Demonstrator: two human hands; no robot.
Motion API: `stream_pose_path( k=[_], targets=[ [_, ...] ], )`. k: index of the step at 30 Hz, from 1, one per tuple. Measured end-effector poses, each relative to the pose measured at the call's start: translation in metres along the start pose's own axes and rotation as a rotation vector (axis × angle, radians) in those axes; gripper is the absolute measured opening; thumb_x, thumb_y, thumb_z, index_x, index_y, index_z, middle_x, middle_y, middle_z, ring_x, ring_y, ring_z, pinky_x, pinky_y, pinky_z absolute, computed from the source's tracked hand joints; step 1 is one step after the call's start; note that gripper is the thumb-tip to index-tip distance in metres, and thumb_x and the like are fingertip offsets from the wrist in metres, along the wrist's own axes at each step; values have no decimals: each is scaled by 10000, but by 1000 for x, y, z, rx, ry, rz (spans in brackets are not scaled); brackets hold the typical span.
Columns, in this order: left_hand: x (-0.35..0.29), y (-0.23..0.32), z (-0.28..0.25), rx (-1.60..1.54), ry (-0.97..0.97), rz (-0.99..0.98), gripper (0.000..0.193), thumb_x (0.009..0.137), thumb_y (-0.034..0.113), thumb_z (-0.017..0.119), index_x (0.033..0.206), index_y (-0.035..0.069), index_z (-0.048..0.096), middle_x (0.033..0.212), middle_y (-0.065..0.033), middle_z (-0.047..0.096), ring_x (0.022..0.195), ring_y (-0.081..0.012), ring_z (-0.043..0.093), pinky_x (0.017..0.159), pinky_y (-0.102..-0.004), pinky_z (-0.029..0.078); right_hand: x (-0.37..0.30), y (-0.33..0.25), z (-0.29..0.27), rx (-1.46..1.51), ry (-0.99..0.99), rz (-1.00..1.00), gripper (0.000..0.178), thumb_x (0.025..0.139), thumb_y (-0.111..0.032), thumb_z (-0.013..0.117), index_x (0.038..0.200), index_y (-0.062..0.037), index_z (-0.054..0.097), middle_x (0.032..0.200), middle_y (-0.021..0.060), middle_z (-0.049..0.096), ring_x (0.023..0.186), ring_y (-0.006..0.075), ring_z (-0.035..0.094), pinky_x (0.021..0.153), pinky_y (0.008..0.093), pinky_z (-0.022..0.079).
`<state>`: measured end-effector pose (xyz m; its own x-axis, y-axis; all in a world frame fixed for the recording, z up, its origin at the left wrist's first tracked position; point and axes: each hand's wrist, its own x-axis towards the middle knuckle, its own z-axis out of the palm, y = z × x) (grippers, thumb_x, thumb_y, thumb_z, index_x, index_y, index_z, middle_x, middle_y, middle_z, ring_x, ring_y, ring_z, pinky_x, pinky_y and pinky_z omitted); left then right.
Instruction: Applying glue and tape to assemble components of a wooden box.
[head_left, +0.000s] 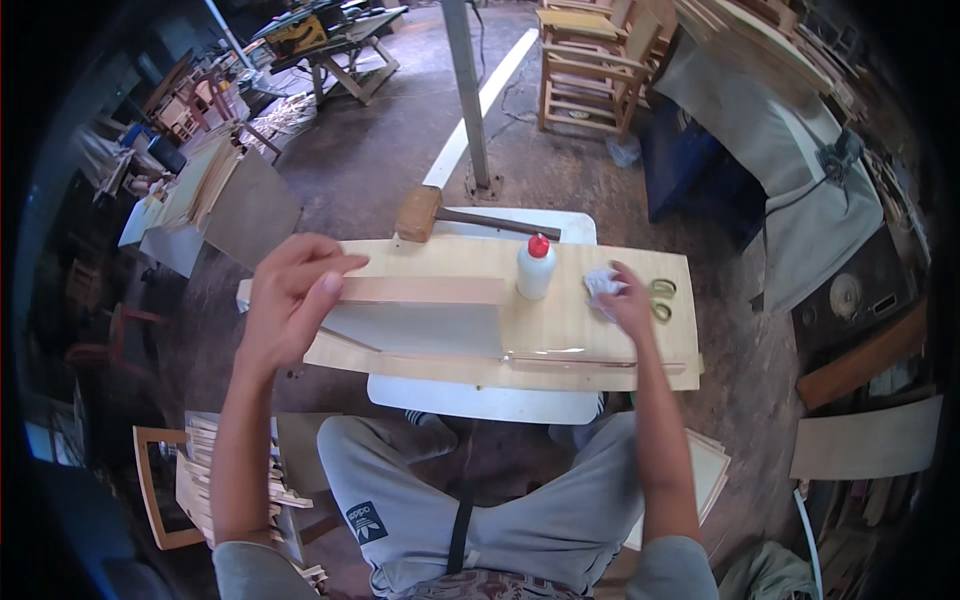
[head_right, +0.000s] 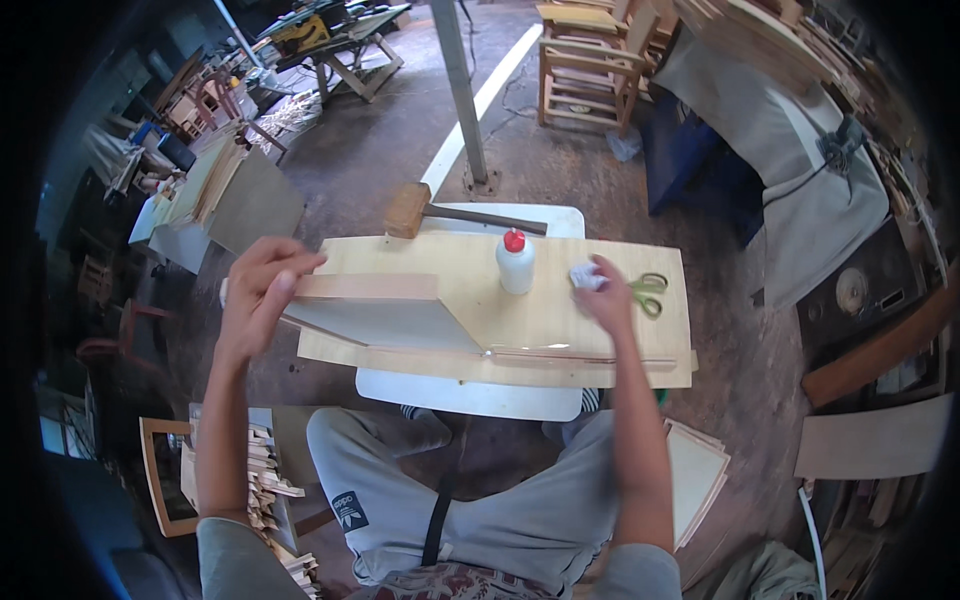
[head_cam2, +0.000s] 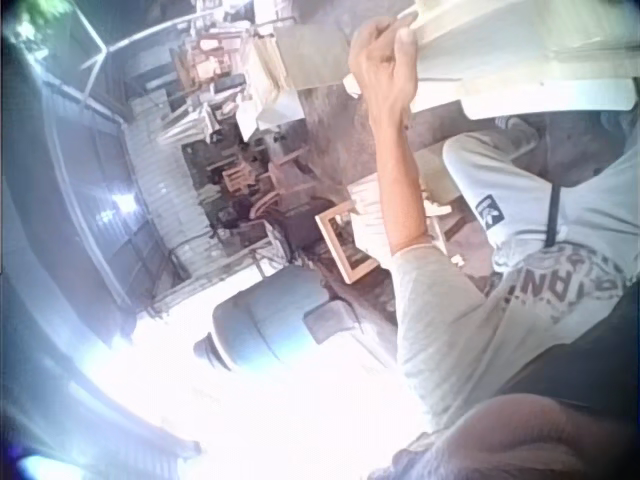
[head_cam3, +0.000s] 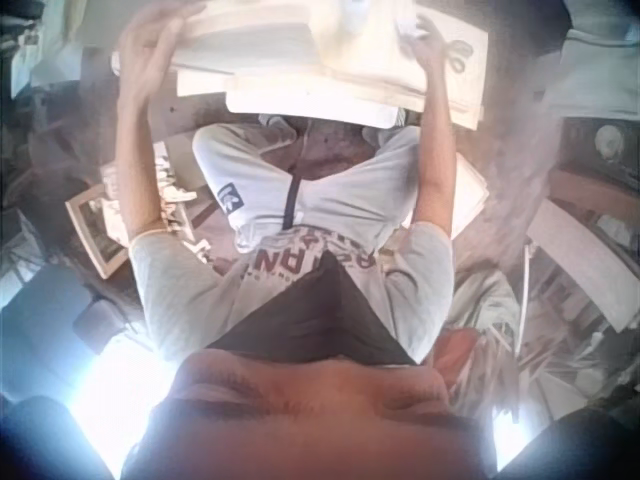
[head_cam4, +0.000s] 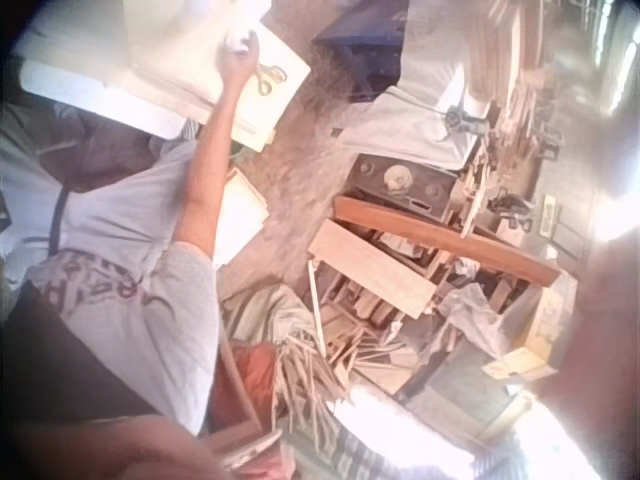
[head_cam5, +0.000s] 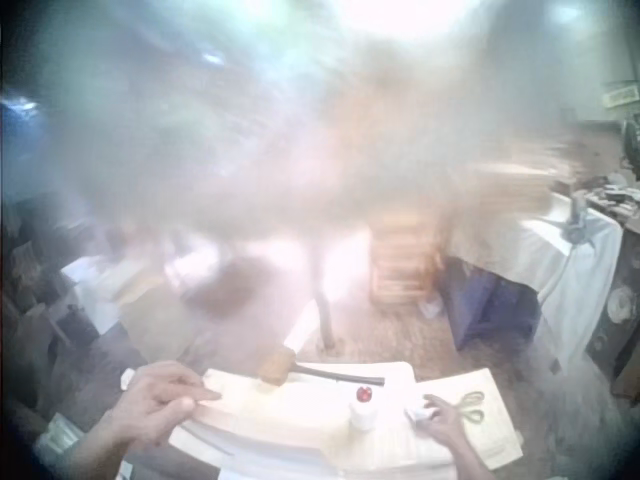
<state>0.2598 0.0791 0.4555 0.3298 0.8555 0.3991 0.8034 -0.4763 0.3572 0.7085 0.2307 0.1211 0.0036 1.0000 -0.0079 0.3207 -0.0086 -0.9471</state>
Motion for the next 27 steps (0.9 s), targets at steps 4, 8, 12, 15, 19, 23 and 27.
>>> stream_pose_path(
  k=[4,8,12,15,19,23,27],
  targets=[
    [-2,-3,0,-336,166,-240,390,986,323,594,1145,7,758,937,-151,696,858,-282,669,775,-358,514,22,-34,123,-42,-132,-277,1037,556,-172,926,1480,-83,466,1374,184,617,1251,323,603,1055,414,484],
    [-3,12,3,-156,143,-364,381,987,369,581,1133,77,777,972,-144,733,893,-302,695,789,-384,528,14,-35,136,180,-10,-85,842,629,-154,890,1382,-77,521,1289,148,654,1179,298,643,1012,410,509],
    [-10,10,1,6,137,-413,415,962,467,560,1092,153,798,965,-137,749,904,-332,707,807,-442,539,-4,-123,72,730,-12,8,608,835,-277,796,1351,-105,526,1208,136,654,1103,324,662,957,485,540],
    [-10,12,-2,16,121,-444,439,948,501,551,1077,165,803,959,-139,755,922,-349,710,816,-458,540,-50,-243,-24,1042,-143,225,598,903,-326,721,1401,-100,481,1182,150,629,1121,356,633,931,637,518],
    [-4,9,0,24,100,-439,454,950,510,540,1096,167,800,973,-136,763,951,-365,711,829,-463,542,-125,-335,-122,509,-206,-137,807,765,-236,765,1489,-76,447,1231,130,619,1155,314,614,995,537,512],
    [-10,0,0,44,86,-480,467,956,523,532,1115,173,797,988,-131,765,961,-358,713,837,-458,546,-191,-432,-159,-321,72,-418,836,652,-155,776,1448,-50,543,1255,99,621,1148,229,613,1030,334,466],
    [-5,0,9,3,147,-444,463,955,529,538,1104,176,798,957,-151,757,927,-375,709,804,-462,539,-222,-472,-262,-90,272,-759,714,817,-157,726,1465,33,493,1333,166,605,1202,251,611,1061,378,466]
  ],
)
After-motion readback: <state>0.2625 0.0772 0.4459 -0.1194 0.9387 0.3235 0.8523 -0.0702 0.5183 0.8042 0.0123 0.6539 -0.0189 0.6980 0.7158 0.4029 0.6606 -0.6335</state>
